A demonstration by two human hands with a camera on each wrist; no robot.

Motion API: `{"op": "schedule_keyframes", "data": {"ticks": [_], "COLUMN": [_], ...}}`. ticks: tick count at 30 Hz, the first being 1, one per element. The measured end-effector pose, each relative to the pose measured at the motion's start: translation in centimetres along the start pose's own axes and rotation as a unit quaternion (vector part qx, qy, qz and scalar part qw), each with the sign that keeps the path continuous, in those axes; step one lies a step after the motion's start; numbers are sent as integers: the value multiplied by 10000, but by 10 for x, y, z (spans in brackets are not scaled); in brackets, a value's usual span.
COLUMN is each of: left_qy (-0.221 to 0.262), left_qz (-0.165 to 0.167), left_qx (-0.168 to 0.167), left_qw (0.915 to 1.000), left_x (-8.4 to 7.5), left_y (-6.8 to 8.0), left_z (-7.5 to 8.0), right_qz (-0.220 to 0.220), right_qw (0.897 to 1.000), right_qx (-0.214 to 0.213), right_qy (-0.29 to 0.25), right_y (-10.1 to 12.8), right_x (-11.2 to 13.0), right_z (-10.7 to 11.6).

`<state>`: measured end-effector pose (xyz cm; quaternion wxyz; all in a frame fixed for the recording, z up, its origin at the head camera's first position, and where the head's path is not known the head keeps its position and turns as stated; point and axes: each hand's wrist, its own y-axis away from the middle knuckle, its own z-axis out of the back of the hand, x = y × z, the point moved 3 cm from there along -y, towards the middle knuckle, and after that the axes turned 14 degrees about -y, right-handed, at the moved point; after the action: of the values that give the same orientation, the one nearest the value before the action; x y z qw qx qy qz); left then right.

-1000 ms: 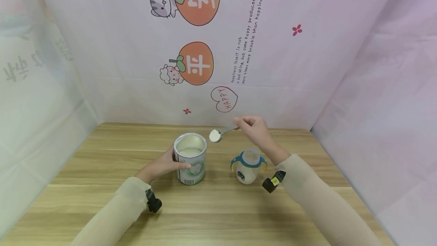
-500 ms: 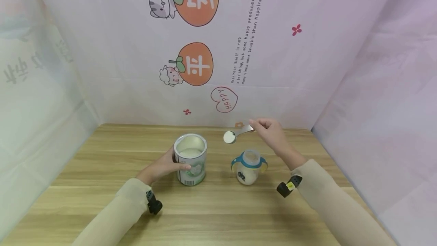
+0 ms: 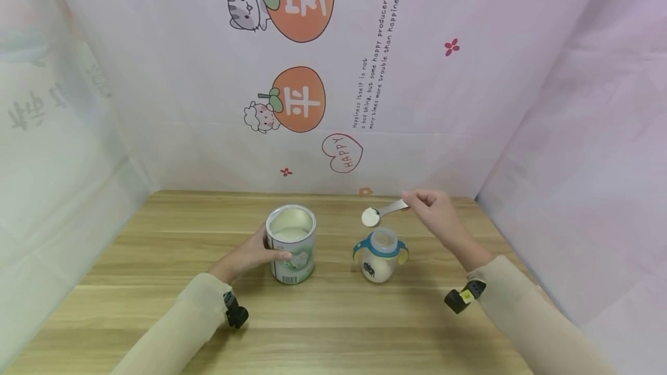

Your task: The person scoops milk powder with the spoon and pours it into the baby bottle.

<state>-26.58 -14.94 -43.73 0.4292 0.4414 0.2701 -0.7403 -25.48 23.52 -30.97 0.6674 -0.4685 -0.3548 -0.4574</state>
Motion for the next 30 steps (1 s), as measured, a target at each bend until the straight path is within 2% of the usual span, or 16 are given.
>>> {"op": "schedule_keyframes", "data": {"ticks": [5, 21, 30], "left_qy": [36, 42, 62], "left_qz": [-6, 46, -7], "left_qx": [-23, -53, -2], "left_qw": [10000, 10000, 10000], "left_x": [0, -1, -4], "left_y": [1, 1, 1], "left_z": [0, 1, 0], "right_qz": [-86, 97, 444], "right_qw": [9999, 9995, 9967], "right_qx": [-60, -119, -293], "right_qy": [106, 272, 614], "right_y": [5, 20, 25], "right_x": [-2, -20, -27], "right_z": [6, 19, 21]}}
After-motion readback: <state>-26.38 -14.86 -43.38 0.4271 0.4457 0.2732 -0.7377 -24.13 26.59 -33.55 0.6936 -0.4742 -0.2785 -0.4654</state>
